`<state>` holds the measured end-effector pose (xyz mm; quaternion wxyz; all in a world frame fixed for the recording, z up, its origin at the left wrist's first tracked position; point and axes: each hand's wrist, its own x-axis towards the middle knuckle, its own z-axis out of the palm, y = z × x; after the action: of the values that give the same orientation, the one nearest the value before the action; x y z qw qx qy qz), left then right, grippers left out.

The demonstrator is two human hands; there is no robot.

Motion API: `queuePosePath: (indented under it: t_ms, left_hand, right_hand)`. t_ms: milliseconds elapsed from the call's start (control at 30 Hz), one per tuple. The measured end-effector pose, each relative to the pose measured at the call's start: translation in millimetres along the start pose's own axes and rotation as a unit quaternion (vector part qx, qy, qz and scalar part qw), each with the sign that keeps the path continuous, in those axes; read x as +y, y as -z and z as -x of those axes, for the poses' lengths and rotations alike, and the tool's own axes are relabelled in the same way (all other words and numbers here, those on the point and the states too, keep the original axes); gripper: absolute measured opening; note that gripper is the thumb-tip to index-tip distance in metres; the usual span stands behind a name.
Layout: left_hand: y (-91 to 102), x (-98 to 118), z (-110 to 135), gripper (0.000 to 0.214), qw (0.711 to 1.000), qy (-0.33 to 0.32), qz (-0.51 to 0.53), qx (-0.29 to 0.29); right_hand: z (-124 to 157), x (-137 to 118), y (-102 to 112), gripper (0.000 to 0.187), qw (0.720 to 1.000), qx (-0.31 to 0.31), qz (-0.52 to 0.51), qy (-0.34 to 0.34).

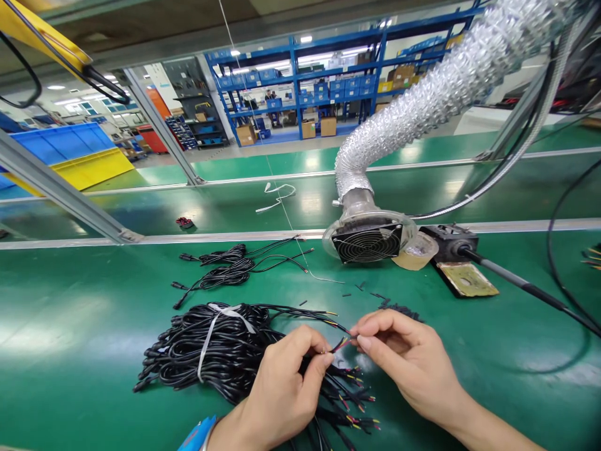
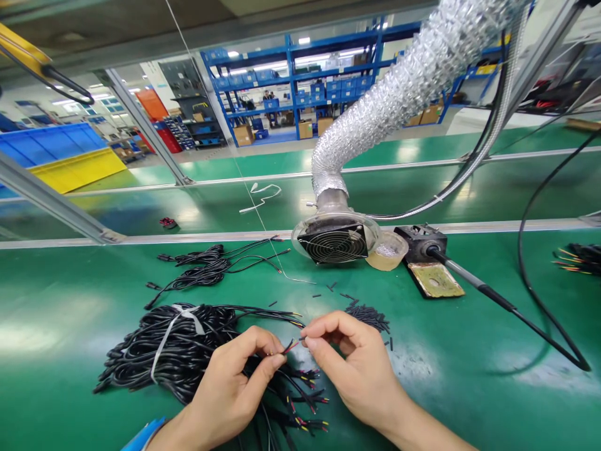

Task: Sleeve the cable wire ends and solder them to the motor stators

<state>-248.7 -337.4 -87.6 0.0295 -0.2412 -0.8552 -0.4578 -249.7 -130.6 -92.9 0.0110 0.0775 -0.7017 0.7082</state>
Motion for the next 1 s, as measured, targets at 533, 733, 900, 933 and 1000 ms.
queuePosePath:
  t_ms: [533, 733, 900, 933, 1000]
  left_hand:
    - [0.1, 0.6, 0.4, 0.008, 1.000, -0.006, -0.004, 0.000]
    - [0.0, 0.5, 0.8, 0.009, 1.000, -0.022, -0.018, 0.007]
    - [-3.0, -1.3, 0.9, 0.009, 0.999, -0.037, -0.035, 0.007]
    - [-3.3, -1.5, 1.0, 0.009, 0.999, -0.035, -0.035, 0.007]
    - [-2.9, -1.1, 0.9, 0.009, 0.999, -0.031, -0.032, 0.009]
  right_hand:
    - [0.6, -3.9, 4.5, 0.006, 0.996, 0.003, 0.089, 0.030]
    - [3.5, -1.2, 1.1, 0.003, 0.989, -0.020, 0.142, 0.038]
    - [2.2, -6.0, -10.9, 0.003, 0.982, -0.065, 0.172, 0.045]
    - [0.2, -8.1, -9.0, 0.006, 0.980, -0.078, 0.176, 0.042]
    - [-5.9, -13.2, 2.5, 0.011, 0.974, -0.098, 0.201, 0.033]
